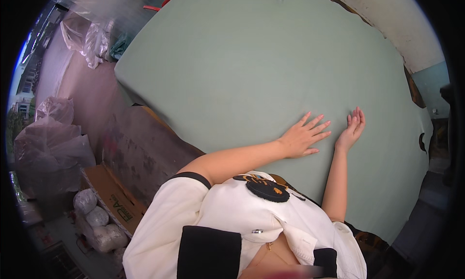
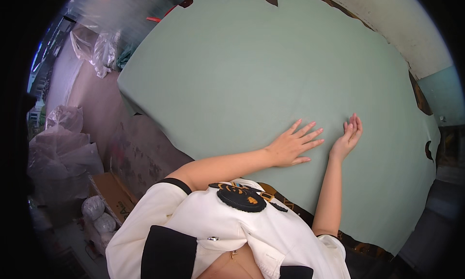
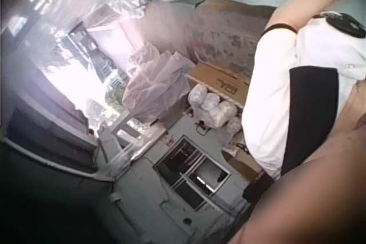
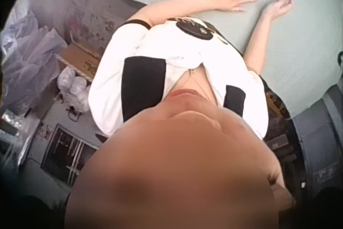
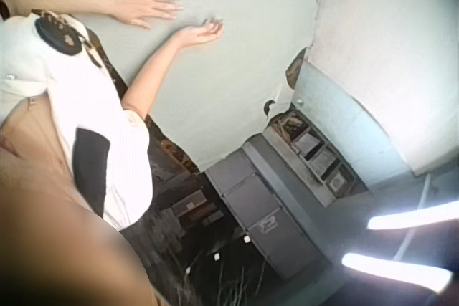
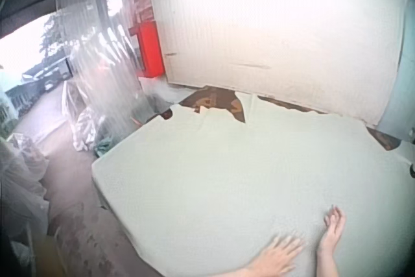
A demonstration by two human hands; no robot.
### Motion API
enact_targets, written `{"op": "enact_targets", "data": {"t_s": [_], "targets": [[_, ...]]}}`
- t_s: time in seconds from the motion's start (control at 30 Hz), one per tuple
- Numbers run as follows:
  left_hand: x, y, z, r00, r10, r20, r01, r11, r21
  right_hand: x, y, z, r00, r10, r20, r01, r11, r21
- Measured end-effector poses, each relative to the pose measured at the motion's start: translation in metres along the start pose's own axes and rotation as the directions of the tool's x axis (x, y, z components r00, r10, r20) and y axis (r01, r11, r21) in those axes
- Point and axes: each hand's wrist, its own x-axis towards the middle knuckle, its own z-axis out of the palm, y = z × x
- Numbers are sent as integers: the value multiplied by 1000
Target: The person uses a thin pointed tool to make small marks on a large light green fabric laid on a table. They repeatedly smooth the fabric with their hands and continue marking different areas across the surface.
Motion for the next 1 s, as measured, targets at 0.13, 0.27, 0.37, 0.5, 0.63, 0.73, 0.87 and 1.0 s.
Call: {"op": "enact_targets", "data": {"t_s": [0.13,0.27,0.37,0.5,0.63,0.73,0.87,1.0], "targets": [[-17,-33,-2,972,-229,46,224,971,82,2,19,-13,994,-70,86,74,996,-48],[-129,-102,-70,753,-590,-291,656,704,273,5,16,-3,998,-23,65,31,992,-121],[-240,-121,-111,389,-792,-470,917,285,278,4,11,0,998,54,45,-50,995,-84],[-324,-128,-143,-603,-750,-272,796,-546,-261,4,12,2,998,46,52,-41,994,-98],[-257,-134,-149,92,-674,-733,980,192,-53,5,16,4,997,-31,74,39,993,-112],[-132,-132,-116,580,-585,-567,716,698,11,4,16,3,996,-24,82,35,991,-132],[0,-113,-44,933,-357,-51,361,927,99,1,14,1,993,-27,112,47,984,-174],[21,-169,-47,823,-559,-103,567,793,225,-1,12,-3,991,-36,127,61,977,-204]]}}
